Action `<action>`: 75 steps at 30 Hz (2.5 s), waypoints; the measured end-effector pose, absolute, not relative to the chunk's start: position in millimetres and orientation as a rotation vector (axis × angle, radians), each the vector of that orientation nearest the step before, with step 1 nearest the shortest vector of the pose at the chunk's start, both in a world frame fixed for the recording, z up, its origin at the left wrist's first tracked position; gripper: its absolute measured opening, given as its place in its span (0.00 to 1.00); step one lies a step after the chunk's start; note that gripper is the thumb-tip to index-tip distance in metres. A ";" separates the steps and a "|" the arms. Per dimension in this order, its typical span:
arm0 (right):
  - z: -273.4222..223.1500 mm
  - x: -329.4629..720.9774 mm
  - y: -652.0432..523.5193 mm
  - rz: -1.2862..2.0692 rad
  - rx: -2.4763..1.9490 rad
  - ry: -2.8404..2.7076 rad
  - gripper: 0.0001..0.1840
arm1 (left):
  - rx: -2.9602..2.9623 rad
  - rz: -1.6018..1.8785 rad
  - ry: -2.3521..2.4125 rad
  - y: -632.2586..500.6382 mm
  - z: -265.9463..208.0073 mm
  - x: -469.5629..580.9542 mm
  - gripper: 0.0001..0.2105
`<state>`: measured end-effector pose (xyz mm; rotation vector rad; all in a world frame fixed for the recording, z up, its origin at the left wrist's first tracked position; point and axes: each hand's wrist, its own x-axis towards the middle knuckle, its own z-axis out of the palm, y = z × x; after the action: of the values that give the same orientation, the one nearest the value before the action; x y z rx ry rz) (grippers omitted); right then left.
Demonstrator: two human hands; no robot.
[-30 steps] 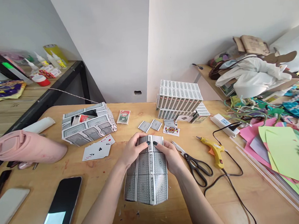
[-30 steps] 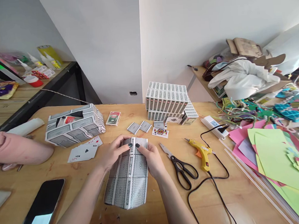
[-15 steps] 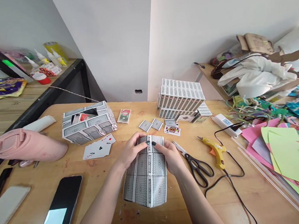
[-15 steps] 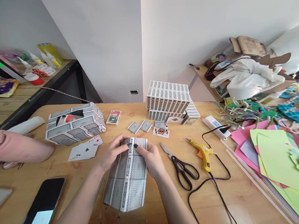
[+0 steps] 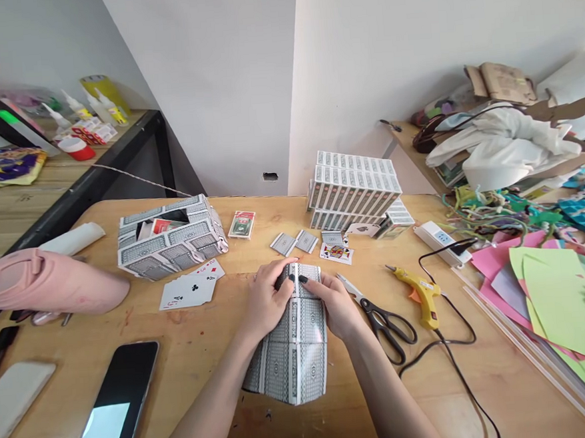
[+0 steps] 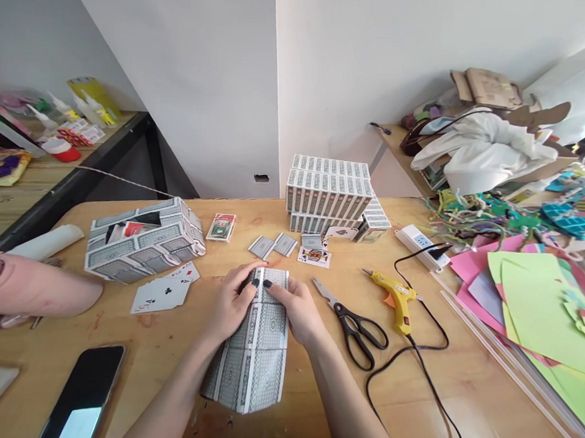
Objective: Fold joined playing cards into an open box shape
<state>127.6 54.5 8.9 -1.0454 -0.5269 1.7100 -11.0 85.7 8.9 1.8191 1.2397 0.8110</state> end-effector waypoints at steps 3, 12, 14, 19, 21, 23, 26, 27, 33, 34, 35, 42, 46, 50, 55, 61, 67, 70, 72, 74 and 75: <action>8.5 128.7 54.3 1.721 -1.030 -0.569 0.17 | 1.838 0.809 1.247 85.8 9.9 -10.2 0.19; 8.0 127.1 56.1 1.683 -1.060 -0.649 0.15 | 1.944 0.777 1.261 82.6 10.3 -9.6 0.20; 8.9 125.5 56.2 1.651 -1.047 -0.619 0.14 | 1.959 0.774 1.282 81.1 9.6 -8.7 0.20; 10.6 124.0 53.2 1.661 -1.047 -0.482 0.14 | 1.938 0.785 1.285 79.9 5.8 -9.5 0.19; 11.2 125.2 52.1 1.702 -1.039 -0.470 0.14 | 1.907 0.811 1.290 80.5 4.2 -10.7 0.18; 11.8 126.6 51.8 1.733 -1.030 -0.478 0.14 | 1.898 0.808 1.302 81.2 4.1 -11.2 0.16; 12.7 128.3 52.0 1.744 -1.037 -0.486 0.15 | 1.934 0.750 1.317 81.8 7.0 -10.3 0.15; 12.9 128.7 51.9 1.742 -1.041 -0.487 0.15 | 1.946 0.728 1.323 81.7 8.5 -9.6 0.15; 14.6 131.7 49.5 1.703 -1.053 -0.496 0.16 | 1.995 0.610 1.383 79.3 14.4 -4.4 0.14; 14.8 132.1 49.0 1.690 -1.060 -0.496 0.15 | 2.002 0.594 1.391 78.9 14.7 -3.4 0.15; 14.9 132.4 48.6 1.676 -1.070 -0.496 0.15 | 2.009 0.582 1.396 78.7 14.9 -2.3 0.15; 17.3 130.1 47.5 1.592 -1.163 -0.543 0.14 | 2.047 0.551 1.413 78.8 15.3 3.3 0.15; 18.1 129.8 47.6 1.490 -1.300 -0.620 0.13 | 2.094 0.523 1.419 75.3 14.7 7.7 0.16; 12.5 135.0 49.9 1.477 -1.313 -0.621 0.15 | 2.102 0.561 1.488 74.0 13.6 12.0 0.15; 1.8 146.7 44.4 1.691 -1.100 -0.459 0.16 | 2.004 0.656 1.591 83.6 -1.9 -4.6 0.12; 3.9 152.7 24.1 1.900 -0.972 -0.504 0.26 | 1.735 0.681 1.640 79.0 -22.1 -32.9 0.16; 0.0 144.4 23.5 1.725 -1.047 -0.484 0.24 | 1.766 0.535 1.688 60.3 -8.0 -27.1 0.31; -5.4 138.5 23.5 1.639 -1.121 -0.418 0.24 | 1.946 0.518 1.768 56.1 -1.7 -20.4 0.31; -8.8 133.6 22.7 1.624 -1.126 -0.410 0.23 | 2.067 0.465 1.804 53.6 1.5 -16.3 0.29; -12.2 128.3 22.8 1.603 -1.106 -0.414 0.22 | 2.146 0.378 1.834 51.0 4.2 -12.7 0.28; -14.0 125.8 23.4 1.590 -1.098 -0.418 0.22 | 2.167 0.339 1.849 49.7 5.2 -11.3 0.27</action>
<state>125.8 23.4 -14.0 -1.0979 -0.4176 1.5897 -11.3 49.7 5.2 2.1670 1.8489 0.3387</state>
